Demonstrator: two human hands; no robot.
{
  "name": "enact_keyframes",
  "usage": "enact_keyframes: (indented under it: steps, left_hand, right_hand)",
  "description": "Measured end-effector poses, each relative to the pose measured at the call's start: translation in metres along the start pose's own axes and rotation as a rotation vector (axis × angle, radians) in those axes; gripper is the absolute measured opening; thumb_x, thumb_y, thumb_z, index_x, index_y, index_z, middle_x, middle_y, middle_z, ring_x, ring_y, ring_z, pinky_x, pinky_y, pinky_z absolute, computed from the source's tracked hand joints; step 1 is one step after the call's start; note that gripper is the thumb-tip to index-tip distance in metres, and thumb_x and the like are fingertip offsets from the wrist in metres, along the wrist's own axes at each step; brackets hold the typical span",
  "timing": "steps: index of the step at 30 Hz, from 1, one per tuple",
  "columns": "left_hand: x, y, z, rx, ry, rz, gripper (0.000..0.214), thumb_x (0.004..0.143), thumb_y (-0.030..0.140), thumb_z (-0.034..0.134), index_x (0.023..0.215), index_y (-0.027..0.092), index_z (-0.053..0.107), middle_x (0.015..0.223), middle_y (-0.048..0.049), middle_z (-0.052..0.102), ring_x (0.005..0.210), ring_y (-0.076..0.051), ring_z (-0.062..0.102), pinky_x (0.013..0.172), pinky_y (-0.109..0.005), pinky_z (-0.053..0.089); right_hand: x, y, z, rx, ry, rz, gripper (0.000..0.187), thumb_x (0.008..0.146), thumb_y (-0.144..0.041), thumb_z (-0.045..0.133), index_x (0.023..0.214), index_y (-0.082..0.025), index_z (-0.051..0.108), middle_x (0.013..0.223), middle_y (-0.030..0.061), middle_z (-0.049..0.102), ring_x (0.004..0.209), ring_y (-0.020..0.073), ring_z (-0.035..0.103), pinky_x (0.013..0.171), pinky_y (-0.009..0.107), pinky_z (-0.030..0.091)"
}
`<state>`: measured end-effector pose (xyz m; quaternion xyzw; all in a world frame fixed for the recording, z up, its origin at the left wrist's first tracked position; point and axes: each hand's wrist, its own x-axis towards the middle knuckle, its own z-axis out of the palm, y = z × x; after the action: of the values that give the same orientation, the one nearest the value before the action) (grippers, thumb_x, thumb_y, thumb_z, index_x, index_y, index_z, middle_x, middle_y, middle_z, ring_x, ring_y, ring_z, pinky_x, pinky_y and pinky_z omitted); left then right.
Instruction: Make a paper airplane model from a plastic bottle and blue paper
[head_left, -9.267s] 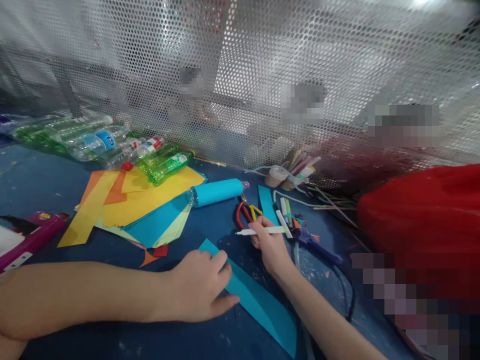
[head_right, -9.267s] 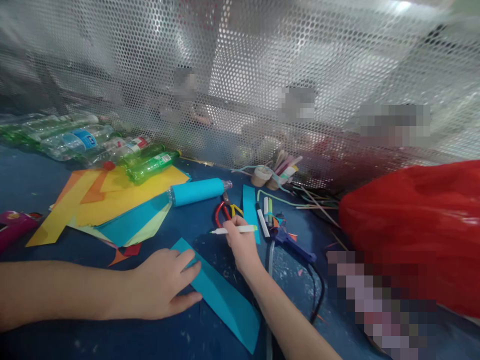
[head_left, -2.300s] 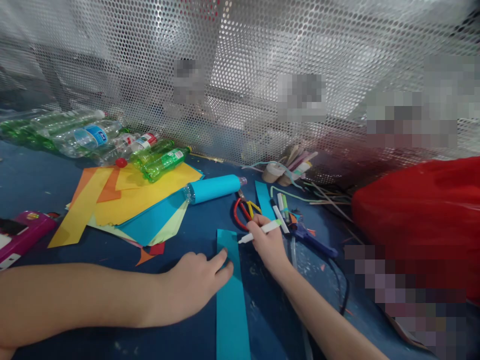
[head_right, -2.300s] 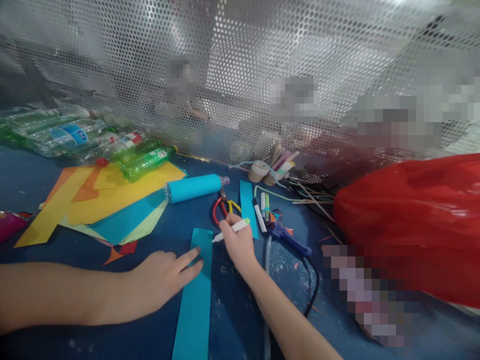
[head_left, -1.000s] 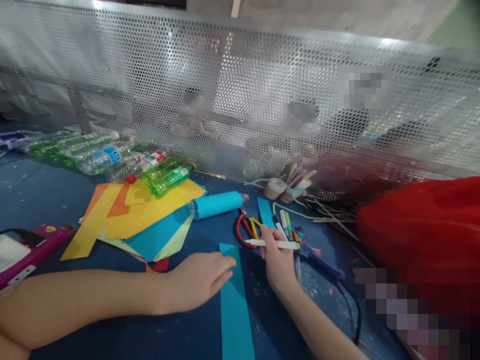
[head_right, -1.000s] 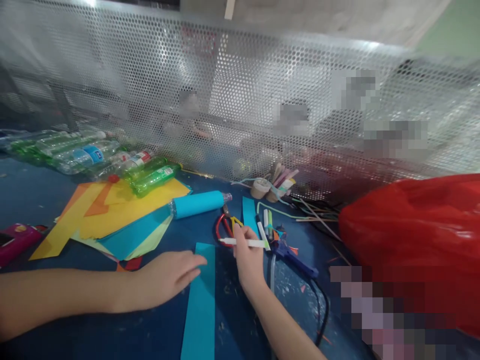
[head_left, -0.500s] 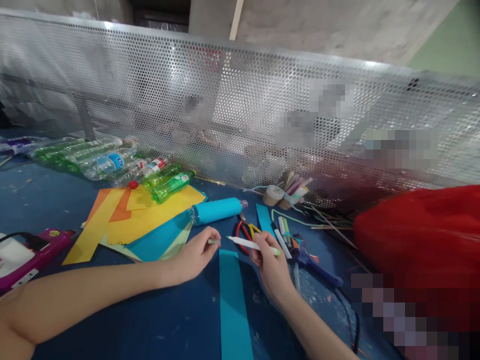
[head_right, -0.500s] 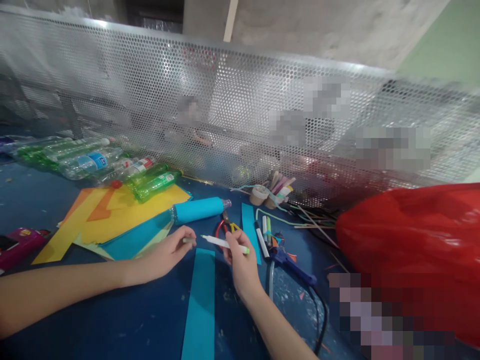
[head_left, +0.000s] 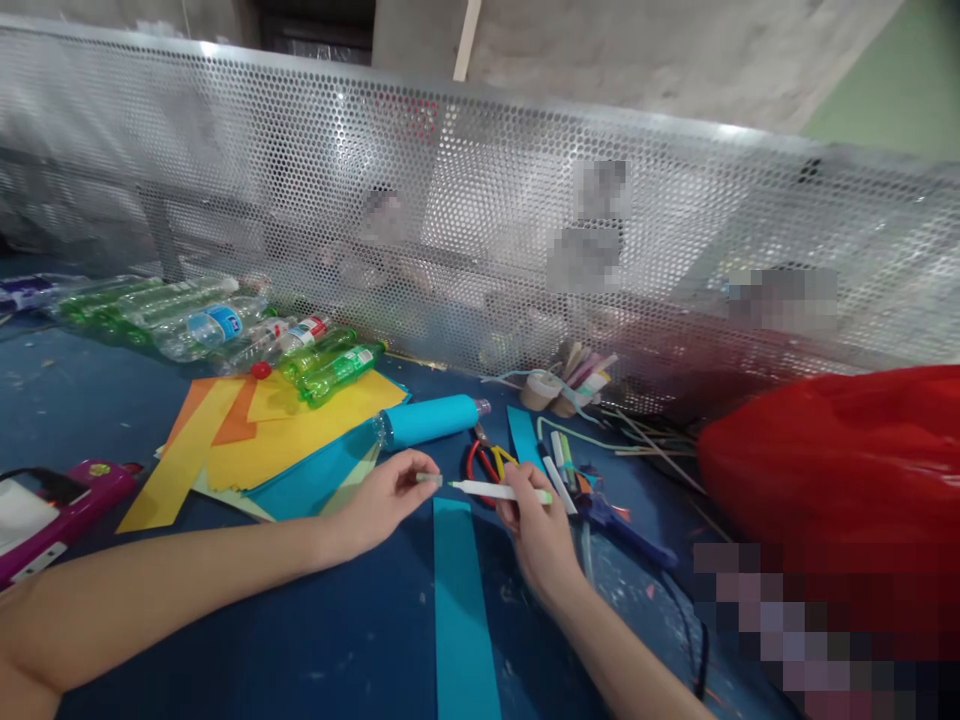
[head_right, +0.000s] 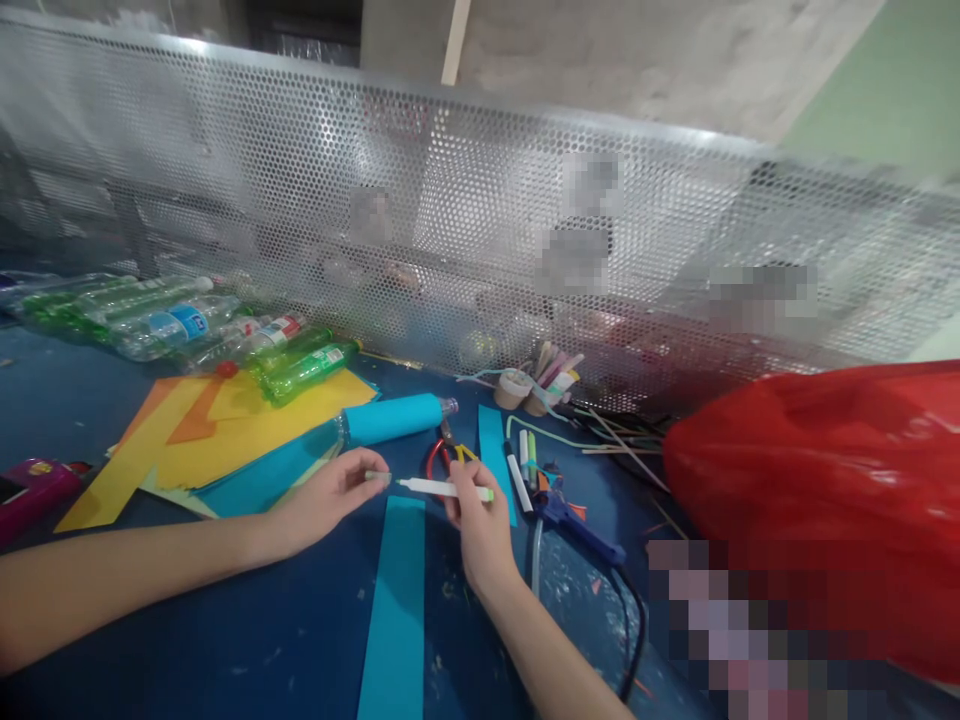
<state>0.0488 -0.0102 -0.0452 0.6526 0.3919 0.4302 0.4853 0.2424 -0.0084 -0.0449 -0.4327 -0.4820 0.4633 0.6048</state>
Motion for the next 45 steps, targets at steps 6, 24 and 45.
enact_keyframes:
  steps: [6, 24, 45]
  left_hand:
    - [0.001, -0.004, 0.002, -0.025, -0.047, 0.037, 0.017, 0.084, 0.033, 0.054, 0.092, 0.019, 0.054, 0.087, -0.0004, 0.055, 0.079, -0.014, 0.052, 0.073, -0.026, 0.043]
    - [-0.01, 0.007, 0.004, -0.101, -0.032, -0.016, 0.026, 0.081, 0.042, 0.058, 0.085, 0.016, 0.053, 0.075, -0.0018, 0.064, 0.069, -0.015, 0.061, 0.066, -0.029, 0.048]
    - [0.003, -0.018, -0.005, 0.101, 0.138, 0.111, 0.03, 0.086, 0.029, 0.048, 0.116, 0.024, 0.045, 0.114, -0.0059, 0.055, 0.1, -0.018, 0.057, 0.09, -0.034, 0.046]
  right_hand:
    - [-0.001, 0.004, 0.002, -0.02, -0.059, 0.061, 0.036, 0.08, -0.041, 0.061, 0.06, -0.02, 0.041, 0.041, -0.0085, 0.042, 0.036, 0.0052, 0.03, 0.036, 0.018, 0.021]
    - [-0.008, -0.002, 0.008, -0.154, -0.189, 0.089, 0.035, 0.08, -0.046, 0.059, 0.062, -0.021, 0.045, 0.047, -0.0027, 0.061, 0.039, 0.0088, 0.05, 0.04, 0.018, 0.037]
    - [-0.01, -0.007, 0.01, -0.632, -0.506, -0.116, 0.032, 0.077, -0.021, 0.056, 0.109, -0.025, 0.059, 0.079, 0.0006, 0.065, 0.071, 0.0164, 0.058, 0.064, 0.027, 0.045]
